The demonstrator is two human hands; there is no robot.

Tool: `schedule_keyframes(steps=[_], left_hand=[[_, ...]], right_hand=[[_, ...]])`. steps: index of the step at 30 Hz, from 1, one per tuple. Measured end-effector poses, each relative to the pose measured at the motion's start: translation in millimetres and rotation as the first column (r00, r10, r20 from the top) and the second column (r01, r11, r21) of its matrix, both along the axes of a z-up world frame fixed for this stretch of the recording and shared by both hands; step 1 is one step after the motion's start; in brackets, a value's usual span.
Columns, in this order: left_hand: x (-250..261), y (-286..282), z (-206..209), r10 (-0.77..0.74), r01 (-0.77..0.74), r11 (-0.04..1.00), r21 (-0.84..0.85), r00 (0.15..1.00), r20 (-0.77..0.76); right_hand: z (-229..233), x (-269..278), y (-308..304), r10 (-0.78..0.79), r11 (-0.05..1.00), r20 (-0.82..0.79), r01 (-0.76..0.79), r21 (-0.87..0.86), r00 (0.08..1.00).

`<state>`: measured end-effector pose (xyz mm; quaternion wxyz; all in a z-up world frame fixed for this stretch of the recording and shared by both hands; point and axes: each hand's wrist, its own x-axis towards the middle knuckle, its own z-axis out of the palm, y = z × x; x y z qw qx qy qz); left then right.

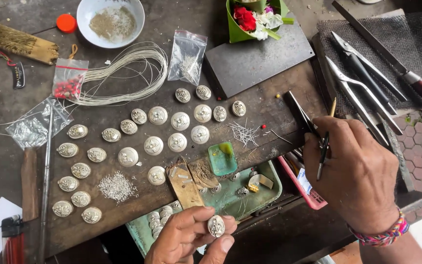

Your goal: A person is working at a jewelry bench, using pliers and a fine applicator tool to process small silver decorative components.

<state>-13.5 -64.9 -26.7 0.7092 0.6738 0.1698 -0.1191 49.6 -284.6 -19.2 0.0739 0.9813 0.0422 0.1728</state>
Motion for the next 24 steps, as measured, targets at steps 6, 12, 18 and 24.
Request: schedule_keyframes(steps=[6, 12, 18, 24], left_hand=[[-2, -1, -8, 0.055, -0.055, 0.998, -0.027, 0.998, 0.012], [-4, 15, -20, -0.087, 0.075, 0.986, -0.148, 0.993, -0.077], [-8, 31, -41, -0.141, -0.247, 0.808, -0.535, 0.801, -0.582], [-7, 36, -51, -0.277, -0.092, 0.734, -0.673, 0.864, -0.420]], right_hand=[[19, 10, 8, 0.228, 0.852, 0.141, -0.267, 0.451, 0.964], [-13, 3, 3, 0.391, -0.588, 0.399, -0.109, 0.801, 0.829], [-24, 1, 5, 0.380, -0.384, 0.311, -0.157, 0.910, 0.871], [-20, 9, 10, 0.386, 0.391, 0.209, -0.364, 0.845, 0.899]])
